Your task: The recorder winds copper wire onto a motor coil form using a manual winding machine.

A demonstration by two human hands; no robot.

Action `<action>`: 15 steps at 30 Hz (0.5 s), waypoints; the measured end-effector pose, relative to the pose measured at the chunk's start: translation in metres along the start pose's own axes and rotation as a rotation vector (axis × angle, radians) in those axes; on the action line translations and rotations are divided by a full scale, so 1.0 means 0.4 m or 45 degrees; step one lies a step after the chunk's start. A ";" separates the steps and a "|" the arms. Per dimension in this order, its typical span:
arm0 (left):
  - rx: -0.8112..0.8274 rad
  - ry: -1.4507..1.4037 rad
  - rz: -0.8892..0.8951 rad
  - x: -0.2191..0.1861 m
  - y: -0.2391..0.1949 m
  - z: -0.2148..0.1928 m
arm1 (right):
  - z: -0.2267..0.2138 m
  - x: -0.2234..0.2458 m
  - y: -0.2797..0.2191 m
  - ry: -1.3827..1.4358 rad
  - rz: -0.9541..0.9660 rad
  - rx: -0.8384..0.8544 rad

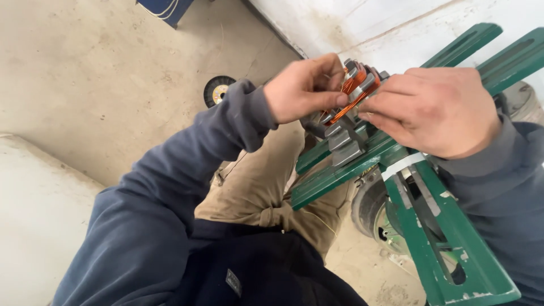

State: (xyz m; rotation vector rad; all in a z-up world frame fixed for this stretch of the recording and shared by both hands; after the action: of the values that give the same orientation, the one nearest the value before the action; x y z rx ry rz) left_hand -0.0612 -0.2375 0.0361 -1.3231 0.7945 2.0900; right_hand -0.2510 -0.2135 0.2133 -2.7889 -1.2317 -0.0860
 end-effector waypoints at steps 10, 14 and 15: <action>-0.098 1.293 0.021 -0.209 -0.122 -0.006 | 0.007 -0.004 -0.003 -0.073 -0.036 0.012; -0.014 1.644 -0.117 -0.237 -0.116 0.005 | 0.021 -0.013 -0.017 0.001 -0.010 -0.004; 0.009 1.683 -0.208 -0.255 -0.114 0.014 | 0.021 -0.012 -0.018 0.007 -0.005 -0.012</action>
State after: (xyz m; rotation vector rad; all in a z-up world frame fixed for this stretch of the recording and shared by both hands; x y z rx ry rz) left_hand 0.0058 -0.2154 0.1229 -2.6222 1.0744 0.8539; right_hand -0.2595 -0.2115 0.2047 -2.7926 -1.2389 -0.0997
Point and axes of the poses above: each hand's wrist, its own y-axis towards the middle knuckle, its own z-axis out of the palm, x = y × z, the point moved 1 cm from there along y, towards the middle knuckle, and after that the axes turned 2 degrees about z, right-handed, at the moved point
